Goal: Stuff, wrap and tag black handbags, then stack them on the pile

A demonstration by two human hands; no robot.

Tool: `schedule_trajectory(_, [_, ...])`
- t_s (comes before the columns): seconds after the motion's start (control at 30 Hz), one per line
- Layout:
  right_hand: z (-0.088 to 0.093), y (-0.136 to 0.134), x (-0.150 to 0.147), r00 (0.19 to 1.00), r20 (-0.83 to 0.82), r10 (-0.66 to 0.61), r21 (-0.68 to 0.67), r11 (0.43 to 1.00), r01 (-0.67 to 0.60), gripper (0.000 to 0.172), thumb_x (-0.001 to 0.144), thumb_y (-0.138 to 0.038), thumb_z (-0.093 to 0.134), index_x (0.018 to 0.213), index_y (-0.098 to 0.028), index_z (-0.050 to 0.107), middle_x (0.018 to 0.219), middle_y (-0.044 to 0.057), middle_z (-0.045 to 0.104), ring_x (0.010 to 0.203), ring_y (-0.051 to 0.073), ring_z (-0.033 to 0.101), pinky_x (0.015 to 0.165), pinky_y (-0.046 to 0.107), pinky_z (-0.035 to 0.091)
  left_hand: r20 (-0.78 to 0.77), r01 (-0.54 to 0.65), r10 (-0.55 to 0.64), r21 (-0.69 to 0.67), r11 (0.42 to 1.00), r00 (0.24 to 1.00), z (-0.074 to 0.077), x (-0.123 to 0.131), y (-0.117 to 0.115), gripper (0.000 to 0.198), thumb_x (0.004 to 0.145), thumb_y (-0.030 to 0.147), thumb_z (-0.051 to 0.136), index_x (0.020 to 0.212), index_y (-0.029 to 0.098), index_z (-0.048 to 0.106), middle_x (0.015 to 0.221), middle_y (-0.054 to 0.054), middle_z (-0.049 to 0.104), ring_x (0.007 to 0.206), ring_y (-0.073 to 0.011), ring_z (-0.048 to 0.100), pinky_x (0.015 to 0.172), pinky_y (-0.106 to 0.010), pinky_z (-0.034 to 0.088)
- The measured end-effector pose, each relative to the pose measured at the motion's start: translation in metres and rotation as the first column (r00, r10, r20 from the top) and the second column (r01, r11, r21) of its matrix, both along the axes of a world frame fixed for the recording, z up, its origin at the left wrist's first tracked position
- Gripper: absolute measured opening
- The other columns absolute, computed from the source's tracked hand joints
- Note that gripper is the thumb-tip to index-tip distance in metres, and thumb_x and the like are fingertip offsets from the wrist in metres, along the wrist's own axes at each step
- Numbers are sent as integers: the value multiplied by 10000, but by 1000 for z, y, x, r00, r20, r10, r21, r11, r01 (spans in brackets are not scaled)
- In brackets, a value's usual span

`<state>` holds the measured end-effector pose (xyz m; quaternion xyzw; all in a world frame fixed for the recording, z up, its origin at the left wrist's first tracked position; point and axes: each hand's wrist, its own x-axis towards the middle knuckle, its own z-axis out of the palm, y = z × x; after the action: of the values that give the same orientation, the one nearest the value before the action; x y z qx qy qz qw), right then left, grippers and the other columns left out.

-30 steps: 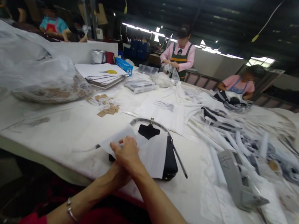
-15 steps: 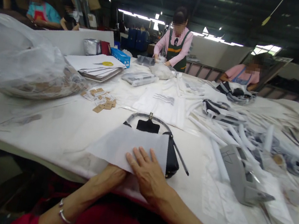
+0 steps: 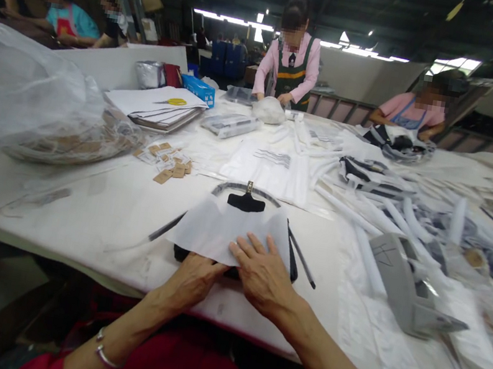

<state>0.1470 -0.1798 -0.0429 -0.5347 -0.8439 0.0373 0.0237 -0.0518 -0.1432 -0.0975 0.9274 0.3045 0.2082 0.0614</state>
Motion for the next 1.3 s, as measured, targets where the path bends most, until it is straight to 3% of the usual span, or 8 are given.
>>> schedule_trajectory(0.13, [-1, 3, 1, 999, -31, -19, -74, 997, 17, 627, 898, -479, 574, 1459, -241, 422, 1552, 113, 355, 1424, 364, 301, 1124, 656, 219, 118, 4, -4, -7, 1000, 993, -2, -10, -5, 283, 949, 175, 468, 1191, 205, 612, 1093, -82, 692, 1034, -207, 636, 911, -379, 515])
schedule_trajectory(0.3, [-11, 1, 5, 1000, -30, -8, -94, 996, 5, 774, 796, -475, 699, 1473, -255, 394, 1584, 115, 284, 1430, 372, 282, 1132, 654, 201, 258, 68, -119, 201, 977, 959, 26, -19, -19, 301, 938, 104, 466, 1196, 181, 600, 1131, -66, 701, 1116, -167, 609, 995, -335, 474])
schedule_trajectory(0.43, [-15, -1, 4, 1000, -24, -20, -79, 997, 18, 797, 795, -404, 705, 1494, -252, 353, 1585, 116, 276, 1434, 368, 275, 1139, 651, 185, 92, -73, 55, 208, 975, 994, 49, -8, -9, 393, 961, 280, 501, 1347, 206, 519, 1397, -86, 560, 1360, -267, 429, 1159, -514, 296])
schedule_trajectory(0.53, [-8, -2, 2, 1000, -11, -26, -105, 994, 25, 794, 802, -361, 696, 1500, -231, 342, 1581, 124, 278, 1437, 356, 277, 1149, 630, 189, -103, -187, 199, 114, 976, 975, 40, -1, 6, 479, 953, 452, 497, 1369, 214, 510, 1429, -116, 526, 1356, -350, 421, 1114, -656, 271])
schedule_trajectory(0.7, [2, -3, 8, 999, 19, -32, -57, 998, 33, 811, 801, -295, 701, 1512, -233, 315, 1553, 115, 346, 1423, 359, 305, 1152, 655, 130, -215, -204, 214, 64, 977, 953, 17, -4, 12, 477, 975, 440, 452, 1434, 311, 422, 1471, -82, 484, 1360, -354, 412, 1061, -706, 296])
schedule_trajectory(0.97, [-9, -2, 19, 997, -45, -57, -124, 991, 51, 816, 800, -322, 671, 1519, -227, 298, 1538, 124, 376, 1420, 337, 323, 1155, 635, 147, -267, -143, 170, 115, 983, 949, 23, -4, 7, 573, 897, 453, 595, 1426, 311, 427, 1471, -104, 477, 1379, -380, 375, 1070, -729, 244])
schedule_trajectory(1.13, [-18, -3, 18, 990, -110, -92, -146, 986, 76, 837, 773, -289, 646, 1522, -187, 287, 1535, 137, 376, 1433, 319, 303, 1170, 620, 121, -345, 16, 24, 111, 994, 938, 35, 15, 8, 401, 912, 174, 507, 1305, 95, 522, 1353, -197, 561, 1309, -299, 483, 1103, -514, 368])
schedule_trajectory(1.3, [-18, -3, 16, 982, -121, -144, -188, 975, 120, 803, 769, -288, 626, 1505, -164, 328, 1540, 134, 366, 1430, 308, 311, 1177, 591, 145, -226, 34, -37, -20, 999, 973, 29, 17, 14, 451, 841, 59, 534, 1283, 143, 490, 1323, -154, 590, 1114, -243, 629, 927, -385, 527])
